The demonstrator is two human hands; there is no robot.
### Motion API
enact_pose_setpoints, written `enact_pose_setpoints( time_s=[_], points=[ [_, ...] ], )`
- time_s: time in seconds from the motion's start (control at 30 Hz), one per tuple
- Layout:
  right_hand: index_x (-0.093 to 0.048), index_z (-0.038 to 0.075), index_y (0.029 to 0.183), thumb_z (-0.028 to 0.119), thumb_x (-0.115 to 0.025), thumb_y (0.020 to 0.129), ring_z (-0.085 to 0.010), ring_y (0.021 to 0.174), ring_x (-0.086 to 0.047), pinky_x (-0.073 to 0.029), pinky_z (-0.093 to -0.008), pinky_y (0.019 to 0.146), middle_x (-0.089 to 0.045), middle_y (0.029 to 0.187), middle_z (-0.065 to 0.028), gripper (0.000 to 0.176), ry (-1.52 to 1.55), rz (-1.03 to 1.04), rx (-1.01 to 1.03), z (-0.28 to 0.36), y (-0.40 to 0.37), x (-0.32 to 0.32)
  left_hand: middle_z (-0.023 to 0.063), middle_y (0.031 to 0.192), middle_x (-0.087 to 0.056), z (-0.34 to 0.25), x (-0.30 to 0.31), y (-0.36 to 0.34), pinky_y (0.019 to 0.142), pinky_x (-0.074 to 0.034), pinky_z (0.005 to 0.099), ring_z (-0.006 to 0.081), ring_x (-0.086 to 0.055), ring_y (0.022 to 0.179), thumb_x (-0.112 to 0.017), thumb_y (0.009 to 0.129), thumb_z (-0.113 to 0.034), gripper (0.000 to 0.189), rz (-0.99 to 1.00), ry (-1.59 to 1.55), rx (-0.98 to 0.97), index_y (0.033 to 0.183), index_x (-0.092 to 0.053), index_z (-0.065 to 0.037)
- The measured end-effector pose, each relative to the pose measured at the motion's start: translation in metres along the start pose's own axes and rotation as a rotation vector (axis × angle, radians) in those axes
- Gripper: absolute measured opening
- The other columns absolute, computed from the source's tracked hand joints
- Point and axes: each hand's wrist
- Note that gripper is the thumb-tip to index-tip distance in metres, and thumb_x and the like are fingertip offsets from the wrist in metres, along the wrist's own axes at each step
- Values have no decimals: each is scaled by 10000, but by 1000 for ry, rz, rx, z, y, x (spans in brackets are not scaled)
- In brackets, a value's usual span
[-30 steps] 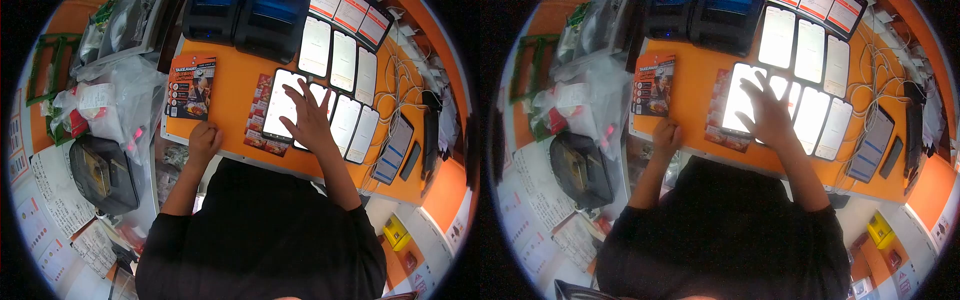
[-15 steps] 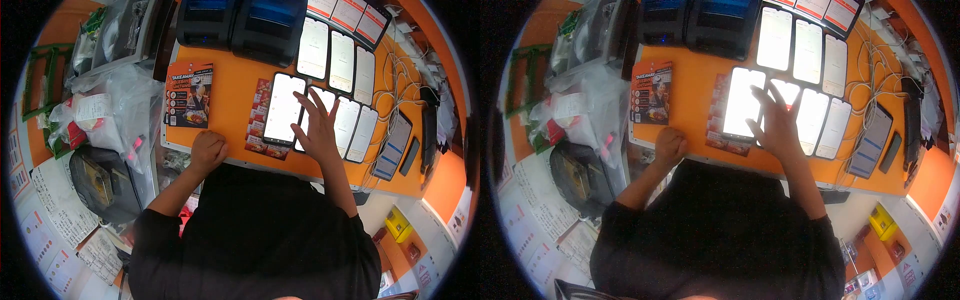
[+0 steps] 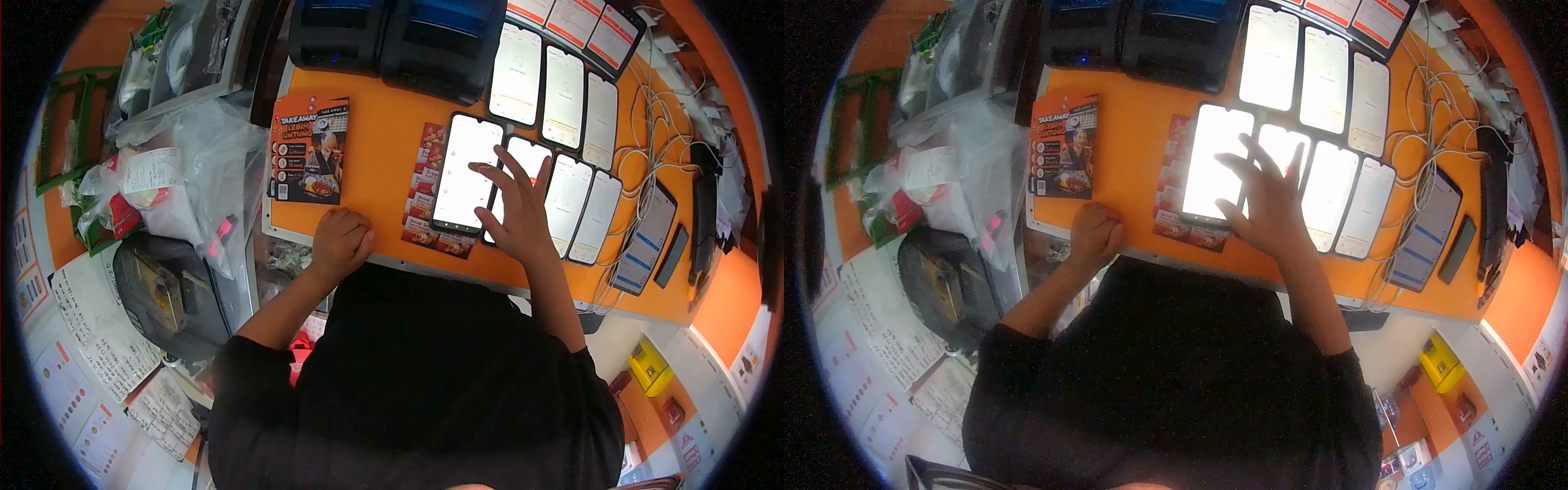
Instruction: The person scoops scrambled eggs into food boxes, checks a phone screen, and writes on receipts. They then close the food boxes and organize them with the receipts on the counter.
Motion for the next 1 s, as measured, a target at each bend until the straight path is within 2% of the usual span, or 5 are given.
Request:
enact_pose_setpoints(
  time_s=[0.53, 0.73, 0.83, 0.87, 1.0],
  points=[
    [-595, 122, 1224, 408, -567, 856, -230, 1408, -303, 120, -599, 1136, -567, 1293, -103, 466, 44, 103, 85, 2, 4, -1, 44, 800, -602, -2, -1, 2, 680, -437, 391, 245, -582, 733, -665, 725, -61, 81, 7, 52, 16, 740, -586, -55],
    [-650, 115, 1105, 280, -610, 794, -257, 1367, -357, 101, -545, 1159, -537, 1323, -107, 355, 113, -74, 85, -12, -2, 4, 46, 800, -603, -1, -2, 0, 676, -436, 390, 246, -582, 736, -664, 728, -60, 76, -1, 47, 12, 750, -592, -52],
    [-664, 122, 1060, 267, -628, 789, -260, 1364, -360, 87, -537, 1164, -511, 1346, -118, 310, 112, -2, 99, -17, -6, 12, 46, 803, -603, -1, -1, 1, 676, -436, 388, 246, -581, 738, -662, 731, -61, 75, -1, 53, 10, 752, -590, -54],
    [-596, 142, 1115, 498, -415, 944, -247, 1312, -460, 107, -605, 1144, -676, 1114, 14, 435, 0, 7, 157, -22, -8, 8, 46, 805, -603, -1, -1, 1, 676, -435, 388, 246, -580, 738, -661, 733, -62, 75, 2, 55, 11, 752, -589, -55],
    [-614, 178, 1123, 530, -454, 921, -232, 1306, -467, 119, -582, 1151, -671, 1109, 16, 436, 49, 60, 186, -16, -9, 10, 45, 806, -603, -1, -1, 2, 680, -434, 386, 245, -580, 742, -657, 736, -66, 70, 14, 62, 20, 750, -589, -57]
  ],
)
Point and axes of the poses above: each hand's wrist, its own y-axis towards the middle knuckle, its own x-axis out of the back of the hand, z = x × y
